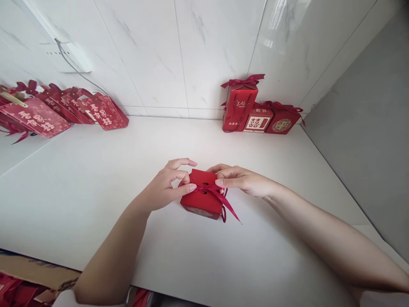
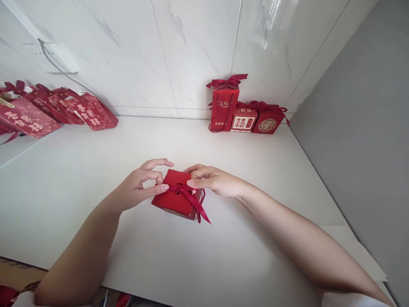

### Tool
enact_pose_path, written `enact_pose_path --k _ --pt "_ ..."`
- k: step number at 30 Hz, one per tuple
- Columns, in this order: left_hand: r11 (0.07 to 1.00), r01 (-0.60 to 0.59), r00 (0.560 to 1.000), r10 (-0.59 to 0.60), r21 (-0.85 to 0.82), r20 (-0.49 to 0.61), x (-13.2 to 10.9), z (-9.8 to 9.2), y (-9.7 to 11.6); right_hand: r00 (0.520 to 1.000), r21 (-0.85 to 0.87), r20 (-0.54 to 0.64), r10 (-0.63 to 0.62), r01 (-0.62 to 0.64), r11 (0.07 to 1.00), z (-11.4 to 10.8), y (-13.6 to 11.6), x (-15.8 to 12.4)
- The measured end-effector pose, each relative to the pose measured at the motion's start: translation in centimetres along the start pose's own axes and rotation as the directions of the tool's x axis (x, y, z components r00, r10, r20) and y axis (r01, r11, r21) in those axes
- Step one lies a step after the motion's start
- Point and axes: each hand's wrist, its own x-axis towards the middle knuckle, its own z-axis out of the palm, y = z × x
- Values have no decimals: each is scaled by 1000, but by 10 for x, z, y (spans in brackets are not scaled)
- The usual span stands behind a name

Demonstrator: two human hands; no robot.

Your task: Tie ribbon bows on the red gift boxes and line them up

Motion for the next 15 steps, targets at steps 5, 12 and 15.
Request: enact_pose_path --k 5,12,15 --pt "991 -53 998 58 126 -33 0 2 0 1000 -2 7 9 -9 1000 0 4 2" --pt "984 -105 991 115 146 -65 -3 -2 -4 992 -68 -101 -70 63 996 1 3 0" --pt "993 -118 993 119 9 -30 -3 -4 -4 974 -89 -196 -116 101 991 1 2 0"
